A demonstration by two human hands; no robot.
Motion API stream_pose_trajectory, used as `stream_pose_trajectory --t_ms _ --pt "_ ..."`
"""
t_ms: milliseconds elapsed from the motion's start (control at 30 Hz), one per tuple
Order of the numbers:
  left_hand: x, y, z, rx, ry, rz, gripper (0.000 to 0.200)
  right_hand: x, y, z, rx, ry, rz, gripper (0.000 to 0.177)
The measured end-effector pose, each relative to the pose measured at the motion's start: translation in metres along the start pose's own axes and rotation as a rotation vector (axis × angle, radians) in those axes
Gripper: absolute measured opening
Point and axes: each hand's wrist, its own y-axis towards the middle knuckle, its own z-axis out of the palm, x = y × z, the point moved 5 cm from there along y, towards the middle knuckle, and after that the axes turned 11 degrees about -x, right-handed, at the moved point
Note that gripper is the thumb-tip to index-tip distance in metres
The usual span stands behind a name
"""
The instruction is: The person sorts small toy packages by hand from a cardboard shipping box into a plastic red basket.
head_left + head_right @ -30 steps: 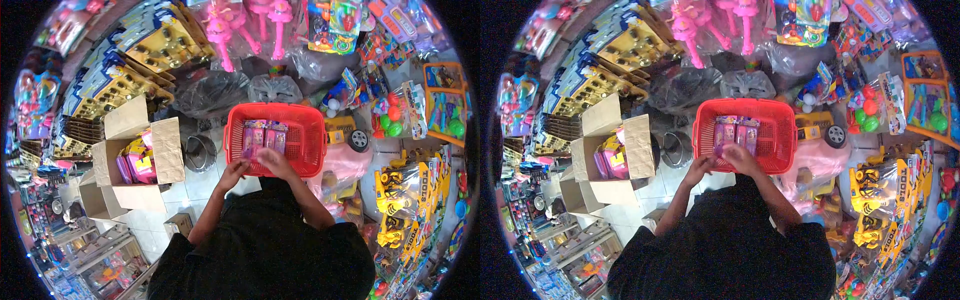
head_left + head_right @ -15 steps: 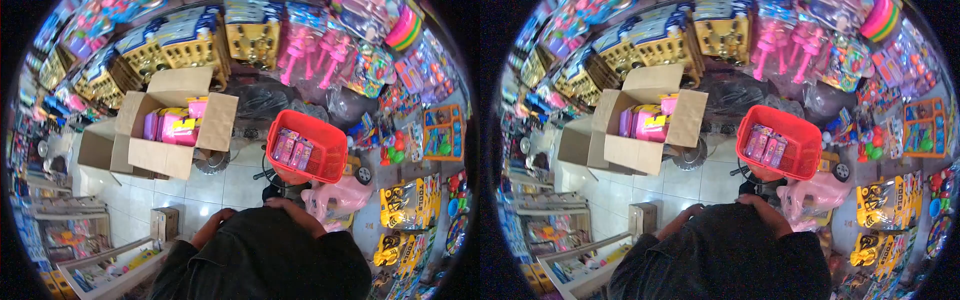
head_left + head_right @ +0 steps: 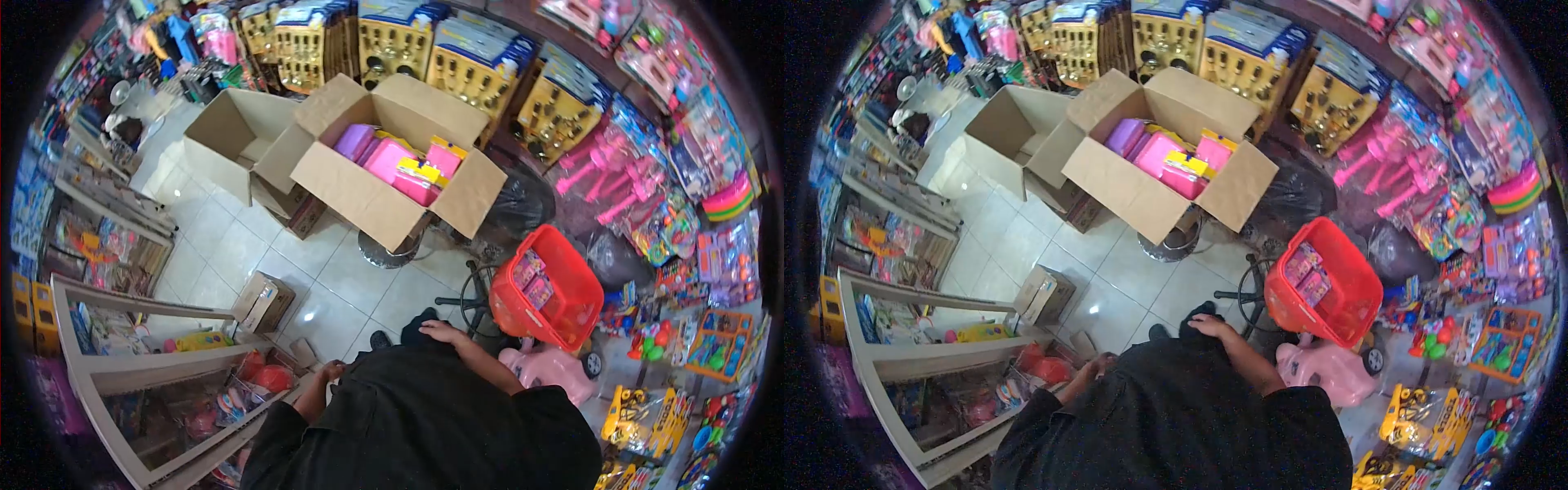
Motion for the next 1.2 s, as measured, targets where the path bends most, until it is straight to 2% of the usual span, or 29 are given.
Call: stream_pose_trajectory --t_ms 67,100,200,267,300,367,433,533,633,733,767,867,933,1033,1133,1167,1200 --pt "-0.018 -0.040 -0.008 -0.152 -0.080 -0.122 0.048 0.027 0.007 0.007 0.076 0.045 -0.103 0.063" --pt "-0.035 -0.066 -0.011 -0.232 -0.127 -0.177 0.047 0.044 0.004 0.009 0.137 0.173 -0.106 0.062" --pt "-0.017 -0.051 -0.015 -0.256 -0.153 -0.179 0.044 0.086 0.006 0.003 0.204 0.156 -0.137 0.057" --pt "-0.008 -0.033 -0.020 -0.318 -0.264 -0.160 0.042 0.126 -0.004 -0.016 0.240 0.246 -0.027 0.052" --pt "-0.032 -0.032 -0.025 -0.350 -0.352 -0.194 0.041 0.146 -0.006 -0.027 0.256 0.292 0.030 0.050" --pt "-0.084 -0.021 -0.039 -0.432 -0.503 -0.215 0.038 0.181 0.006 -0.052 0.279 0.360 -0.083 0.045" --pt "-0.150 0.005 -0.072 -0.488 -0.458 0.057 0.035 0.215 0.015 -0.080 0.263 0.417 -0.238 0.036" --pt "-0.317 -0.011 -0.126 -0.603 -0.497 0.336 0.033 0.280 0.012 -0.141 0.196 0.473 -0.339 0.032" --pt "-0.442 -0.004 -0.176 -0.650 -0.530 0.646 0.029 0.315 0.027 -0.202 -0.082 0.594 -0.500 0.025" --pt "-0.556 -0.014 -0.195 -0.636 -0.482 0.803 0.027 0.320 0.048 -0.249 -0.605 0.488 -0.625 0.025" --pt "-0.582 -0.009 -0.194 -0.596 -0.473 0.854 0.025 0.326 0.041 -0.263 -0.761 0.374 -0.549 0.032" --pt "-0.648 0.009 -0.174 -0.511 -0.424 1.014 0.017 0.298 0.070 -0.270 -1.054 0.192 -0.537 0.037" --pt "-0.666 0.029 -0.154 -0.564 -0.247 1.125 0.017 0.289 0.082 -0.264 -1.066 0.226 -0.475 0.044" --pt "-0.673 0.057 -0.123 -0.568 -0.092 1.151 0.018 0.296 0.084 -0.258 -1.097 0.224 -0.450 0.054" --pt "-0.664 0.062 -0.104 -0.573 -0.071 1.100 0.018 0.297 0.097 -0.257 -1.100 0.203 -0.366 0.067" --pt "-0.655 0.073 -0.103 -0.597 0.037 1.183 0.018 0.297 0.099 -0.257 -1.086 0.197 -0.327 0.072" --pt "-0.657 0.071 -0.102 -0.544 0.034 1.167 0.018 0.298 0.100 -0.257 -1.067 0.191 -0.290 0.076"
